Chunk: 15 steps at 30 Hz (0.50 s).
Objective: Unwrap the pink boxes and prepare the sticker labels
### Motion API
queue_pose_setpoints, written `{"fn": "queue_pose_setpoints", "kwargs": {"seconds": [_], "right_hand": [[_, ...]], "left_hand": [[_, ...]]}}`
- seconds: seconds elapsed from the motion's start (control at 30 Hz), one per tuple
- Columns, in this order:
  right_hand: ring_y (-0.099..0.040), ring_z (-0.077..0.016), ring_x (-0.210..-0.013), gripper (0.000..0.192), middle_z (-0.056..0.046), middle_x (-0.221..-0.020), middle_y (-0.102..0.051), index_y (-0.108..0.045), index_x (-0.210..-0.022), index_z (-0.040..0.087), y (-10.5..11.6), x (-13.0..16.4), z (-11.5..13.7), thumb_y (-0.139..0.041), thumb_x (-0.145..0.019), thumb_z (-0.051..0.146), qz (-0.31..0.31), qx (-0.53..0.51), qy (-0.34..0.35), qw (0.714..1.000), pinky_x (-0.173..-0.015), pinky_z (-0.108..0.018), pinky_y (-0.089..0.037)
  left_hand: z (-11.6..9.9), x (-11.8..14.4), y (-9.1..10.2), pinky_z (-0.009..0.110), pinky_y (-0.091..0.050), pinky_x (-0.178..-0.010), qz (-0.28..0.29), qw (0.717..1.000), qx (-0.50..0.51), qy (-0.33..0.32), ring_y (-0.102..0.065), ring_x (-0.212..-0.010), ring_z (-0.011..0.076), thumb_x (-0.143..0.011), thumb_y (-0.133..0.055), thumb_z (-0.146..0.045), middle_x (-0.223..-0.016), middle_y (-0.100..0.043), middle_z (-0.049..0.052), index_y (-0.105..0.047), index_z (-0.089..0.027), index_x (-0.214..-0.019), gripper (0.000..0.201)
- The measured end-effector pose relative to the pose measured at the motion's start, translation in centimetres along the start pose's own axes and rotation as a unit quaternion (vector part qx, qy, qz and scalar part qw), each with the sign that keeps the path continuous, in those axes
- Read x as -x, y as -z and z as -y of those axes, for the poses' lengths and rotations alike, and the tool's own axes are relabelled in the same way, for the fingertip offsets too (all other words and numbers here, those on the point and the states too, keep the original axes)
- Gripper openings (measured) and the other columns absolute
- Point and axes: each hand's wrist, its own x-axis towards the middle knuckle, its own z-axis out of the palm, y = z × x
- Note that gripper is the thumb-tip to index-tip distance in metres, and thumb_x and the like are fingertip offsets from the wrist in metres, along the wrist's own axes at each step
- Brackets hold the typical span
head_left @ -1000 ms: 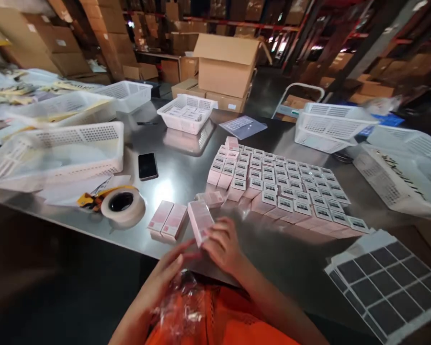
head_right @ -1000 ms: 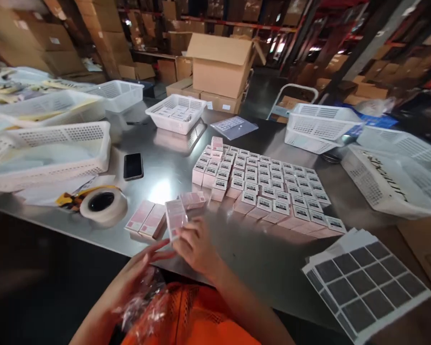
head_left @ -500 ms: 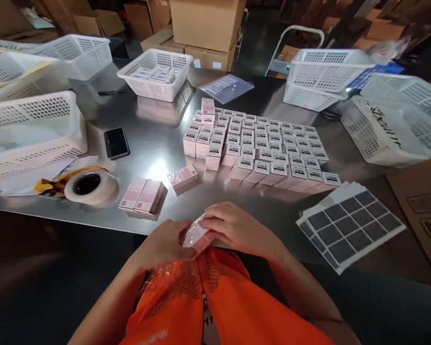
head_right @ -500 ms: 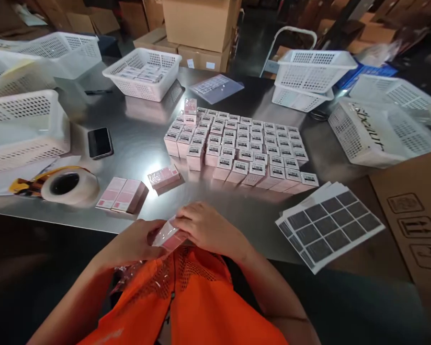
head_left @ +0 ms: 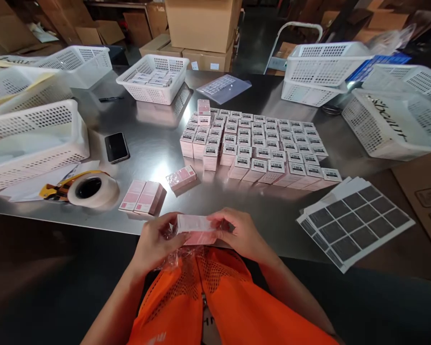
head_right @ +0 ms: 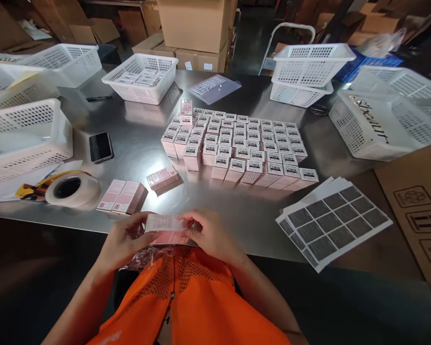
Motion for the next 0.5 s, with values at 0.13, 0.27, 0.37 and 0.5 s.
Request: {"fn": "queue_pose_setpoints", "kwargs": {"seconds": [0.13, 0.27, 0.37, 0.5], "right_hand": [[-0.064, -0.0146, -0.074, 0.007, 0.001, -0.077, -0.067, -0.073, -0.094, 0.025, 0.9, 0.5, 0.5, -0.075, -0.088, 0.024, -0.033, -0.1, 0.107, 0.989, -0.068, -0.026, -0.053], [-0.063, -0.015, -0.084, 0.019, -0.001, -0.081, -0.063, -0.069, -0.113, 0.028, 2.2, 0.6, 0.6, -0.061, -0.097, 0.021, 0.048, -0.073, 0.176, 0.98, -0.071, -0.025, -0.053], [-0.058, -0.0155, -0.092, 0.028, -0.004, -0.091, -0.057, -0.069, -0.111, 0.026, 2.4, 0.8, 0.4, -0.046, -0.101, 0.013, 0.067, 0.103, 0.171, 0.978, -0.076, -0.025, -0.051], [-0.056, -0.0163, -0.089, 0.02, -0.004, -0.099, -0.055, -0.067, -0.099, 0.024, 1.7, 1.4, 0.6, -0.051, -0.096, 0.011, 0.115, 0.237, 0.13, 0.956, -0.068, -0.023, -0.049]], "left_hand": [[0.8, -1.1, 0.3, 0.023, -0.042, -0.058, 0.006, 0.979, 0.185, 0.085, -0.054, -0.063, 0.0148, -0.064, -0.077, -0.041, -0.071, -0.066, 0.002, -0.076, -0.013, -0.094, 0.04], [1.8, -2.2, 0.3, 0.028, -0.047, -0.057, 0.033, 0.957, 0.258, 0.13, -0.059, -0.061, 0.0184, -0.063, -0.07, -0.048, -0.07, -0.068, 0.007, -0.076, -0.009, -0.097, 0.053], [2.1, -2.5, 0.0, 0.031, -0.051, -0.062, 0.033, 0.952, 0.269, 0.146, -0.063, -0.067, 0.0211, -0.065, -0.071, -0.049, -0.075, -0.071, 0.009, -0.075, -0.008, -0.106, 0.058], [2.2, -2.4, -0.2, 0.03, -0.051, -0.065, 0.017, 0.961, 0.238, 0.142, -0.065, -0.075, 0.0232, -0.066, -0.071, -0.049, -0.087, -0.074, 0.012, -0.077, -0.009, -0.101, 0.054]]}}
